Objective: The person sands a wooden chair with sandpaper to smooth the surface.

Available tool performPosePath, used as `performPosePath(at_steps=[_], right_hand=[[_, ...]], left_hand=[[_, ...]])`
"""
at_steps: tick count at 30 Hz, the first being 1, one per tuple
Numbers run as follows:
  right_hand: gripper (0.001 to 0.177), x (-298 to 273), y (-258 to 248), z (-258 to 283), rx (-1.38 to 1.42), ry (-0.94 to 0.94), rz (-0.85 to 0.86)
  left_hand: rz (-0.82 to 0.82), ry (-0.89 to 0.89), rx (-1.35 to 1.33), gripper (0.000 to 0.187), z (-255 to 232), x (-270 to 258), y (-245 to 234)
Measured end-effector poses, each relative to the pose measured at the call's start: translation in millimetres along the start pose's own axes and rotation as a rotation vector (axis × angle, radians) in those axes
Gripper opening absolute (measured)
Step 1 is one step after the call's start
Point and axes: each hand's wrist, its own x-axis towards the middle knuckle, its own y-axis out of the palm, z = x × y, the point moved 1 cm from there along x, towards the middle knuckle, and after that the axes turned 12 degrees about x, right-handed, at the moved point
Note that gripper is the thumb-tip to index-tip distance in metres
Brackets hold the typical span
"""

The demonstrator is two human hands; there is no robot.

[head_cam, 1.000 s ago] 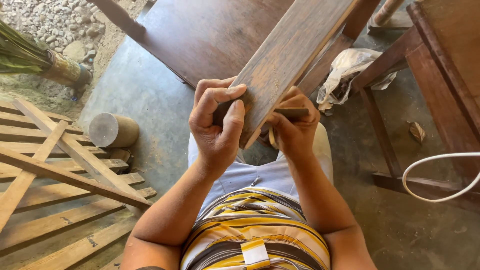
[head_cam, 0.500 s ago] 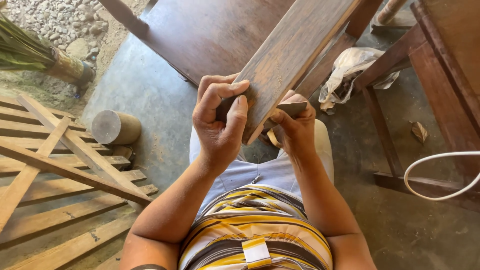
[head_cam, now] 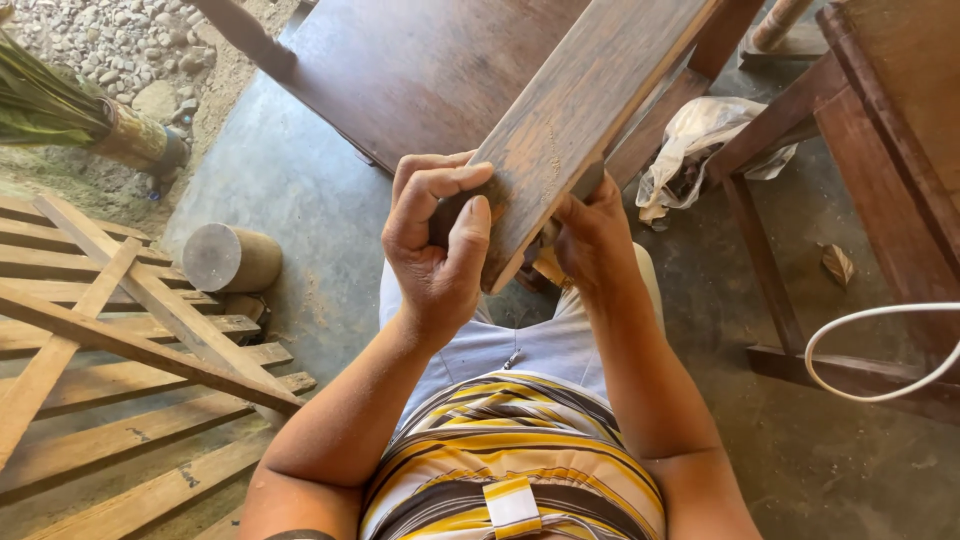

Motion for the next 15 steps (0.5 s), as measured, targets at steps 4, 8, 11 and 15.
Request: performPosePath(at_steps=[4, 8, 11, 15], right_hand=[[0.023, 4, -3, -2, -0.048, 0.101, -0.034], [0.014, 5, -20, 1, -0.244, 0.075, 0.027], [0.019, 5, -4, 20, -0.555, -0.04, 0.11], [0.036, -6, 16, 39, -0.865, -0.148, 0.204]], left_hand=[[0.031, -0.039, -0.023, 0.032, -7, -1, -3], [0.372, -0.18, -0.351, 0.06, 2, 8, -21], [0.574, -0.645, -0.92, 0.072, 39, 27, -19], [0.629, -0.54, -0.789, 0.05, 101, 24, 0]])
